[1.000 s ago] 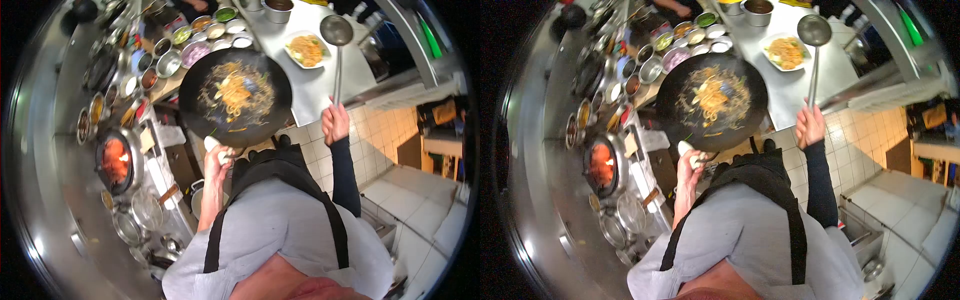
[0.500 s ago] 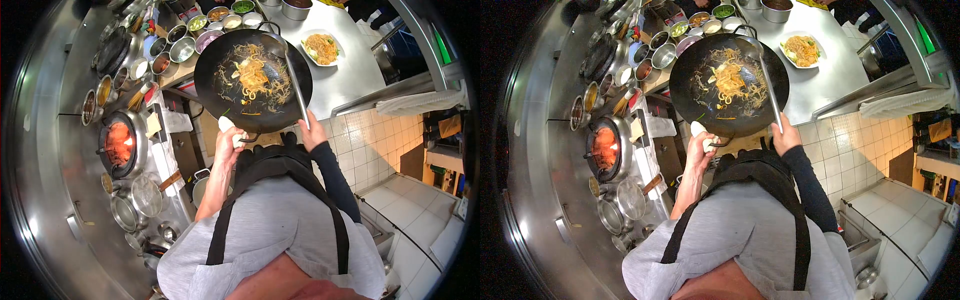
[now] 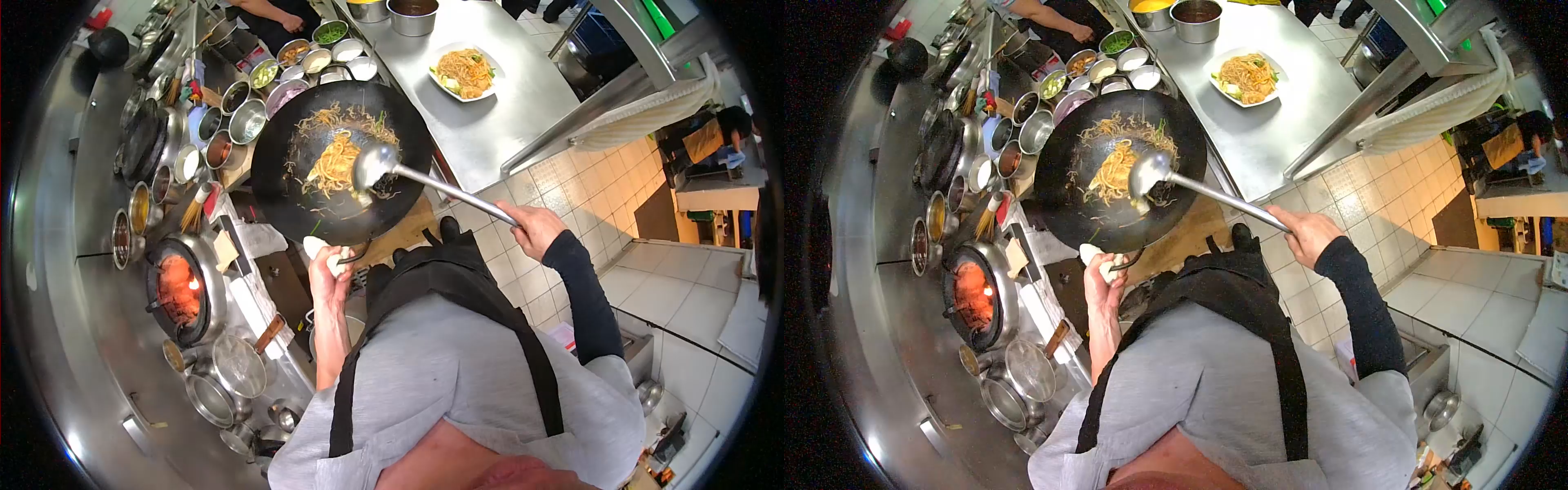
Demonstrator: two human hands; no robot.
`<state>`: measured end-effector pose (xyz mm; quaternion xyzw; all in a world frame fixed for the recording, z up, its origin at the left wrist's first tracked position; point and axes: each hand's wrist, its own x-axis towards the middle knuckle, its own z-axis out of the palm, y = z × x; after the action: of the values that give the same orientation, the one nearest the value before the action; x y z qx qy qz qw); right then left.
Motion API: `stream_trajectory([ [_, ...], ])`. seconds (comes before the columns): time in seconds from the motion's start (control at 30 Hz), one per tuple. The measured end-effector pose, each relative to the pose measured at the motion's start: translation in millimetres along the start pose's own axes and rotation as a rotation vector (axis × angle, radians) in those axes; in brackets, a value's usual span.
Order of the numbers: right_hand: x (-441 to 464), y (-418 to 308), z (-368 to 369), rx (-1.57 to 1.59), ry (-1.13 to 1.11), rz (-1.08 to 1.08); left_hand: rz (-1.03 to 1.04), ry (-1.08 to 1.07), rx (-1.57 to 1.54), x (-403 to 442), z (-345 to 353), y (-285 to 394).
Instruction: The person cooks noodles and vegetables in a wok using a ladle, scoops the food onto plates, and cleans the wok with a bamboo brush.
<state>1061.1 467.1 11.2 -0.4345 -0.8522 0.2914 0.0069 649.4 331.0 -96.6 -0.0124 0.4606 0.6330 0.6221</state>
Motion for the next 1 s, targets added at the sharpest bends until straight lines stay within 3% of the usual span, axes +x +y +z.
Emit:
stream_trajectory([
  [0.13,19.3,-8.5,16.1,0.033,0.016,0.085,0.036,0.027,0.028,-5.2,5.4,2.8],
  [0.27,69.4,-0.4,97.2,0.188,0.172,0.103,0.023,0.034,0.086,-9.6,17.2,2.5],
  [0.3,72.4,-28.2,78.9,0.348,0.012,0.29,0.0,0.066,0.024,-0.6,5.7,-0.5],
  [0.43,57.9,-25.3,115.5,0.405,0.43,0.042,-0.124,-0.062,0.077,10.1,5.3,4.4],
  [0.53,43.6,-33.1,86.9,0.542,0.243,0.216,-0.089,-0.075,0.138,6.8,13.2,6.6],
  [0.63,30.9,-21.3,99.8,0.538,0.473,0.095,-0.154,-0.143,0.064,16.8,7.3,2.9],
  [0.67,28.1,-14.4,112.6,0.669,0.553,0.005,-0.098,-0.087,0.143,14.4,11.4,1.4],
  [0.7,23.2,-26.4,94.8,0.784,0.419,0.14,-0.04,0.043,0.118,-7.4,40.9,5.5],
  [0.73,17.1,-38.0,76.7,0.887,0.284,0.294,0.011,-0.055,0.106,5.8,15.9,-0.3],
  [0.77,10.6,-48.6,58.2,0.967,0.156,0.449,-0.023,-0.008,0.174,-0.2,28.3,9.7],
  [0.8,10.7,-59.5,55.6,1.096,0.184,0.51,-0.052,-0.01,0.129,3.9,26.2,10.7],
  [1.0,4.9,-69.2,49.4,0.984,0.136,0.521,-0.002,-0.051,0.18,0.9,24.2,4.3],
])
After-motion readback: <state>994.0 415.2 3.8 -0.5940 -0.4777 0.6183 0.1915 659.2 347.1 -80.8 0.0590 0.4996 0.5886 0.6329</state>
